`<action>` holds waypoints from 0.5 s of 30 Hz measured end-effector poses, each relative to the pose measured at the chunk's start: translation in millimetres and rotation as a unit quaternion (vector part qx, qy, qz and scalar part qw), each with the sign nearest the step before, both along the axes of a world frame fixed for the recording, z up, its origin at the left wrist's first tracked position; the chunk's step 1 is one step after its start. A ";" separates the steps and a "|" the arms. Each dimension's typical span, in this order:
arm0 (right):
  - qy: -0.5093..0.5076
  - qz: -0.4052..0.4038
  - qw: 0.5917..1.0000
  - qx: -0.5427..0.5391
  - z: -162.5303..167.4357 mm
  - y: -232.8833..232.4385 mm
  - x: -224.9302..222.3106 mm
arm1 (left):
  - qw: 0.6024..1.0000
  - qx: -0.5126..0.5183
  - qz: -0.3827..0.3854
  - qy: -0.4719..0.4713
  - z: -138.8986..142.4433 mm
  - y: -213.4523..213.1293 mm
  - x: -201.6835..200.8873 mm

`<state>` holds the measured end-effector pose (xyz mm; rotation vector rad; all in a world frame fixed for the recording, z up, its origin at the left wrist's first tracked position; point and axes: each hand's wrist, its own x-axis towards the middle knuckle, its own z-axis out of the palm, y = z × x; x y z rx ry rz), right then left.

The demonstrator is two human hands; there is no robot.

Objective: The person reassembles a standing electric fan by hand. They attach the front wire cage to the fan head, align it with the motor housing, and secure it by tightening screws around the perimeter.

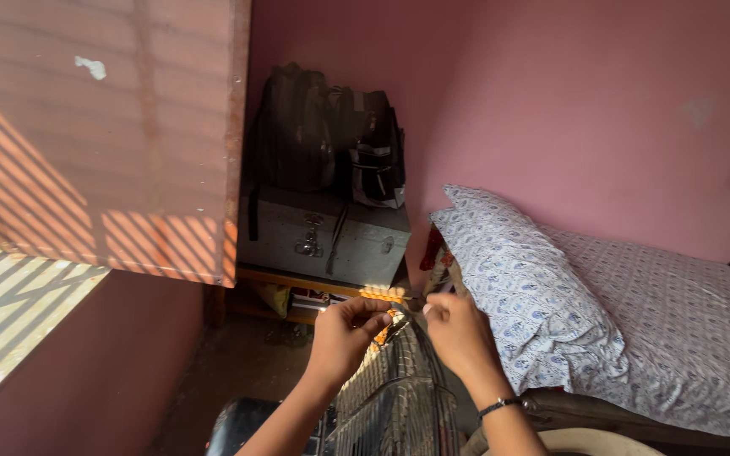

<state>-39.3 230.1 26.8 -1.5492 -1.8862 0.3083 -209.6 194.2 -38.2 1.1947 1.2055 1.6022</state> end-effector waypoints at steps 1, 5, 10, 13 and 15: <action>-0.004 -0.008 1.000 -0.027 -6.0 0.4 7.0 | 1.000 0.000 -0.007 0.004 1.9 3.2 6.9; 0.048 -0.010 0.992 -0.116 -36.7 -1.1 14.5 | 0.999 -0.006 -0.005 0.033 4.6 12.4 23.6; 0.194 0.023 0.975 -0.102 -66.8 3.0 18.4 | 0.994 -0.024 0.064 0.091 1.6 16.0 32.2; 0.284 0.050 0.948 -0.134 -74.1 12.3 20.7 | 0.992 -0.011 0.083 0.099 0.9 17.1 34.9; 0.268 0.046 0.953 -0.134 -74.8 20.2 20.0 | 0.991 0.015 0.088 0.097 0.9 17.3 36.4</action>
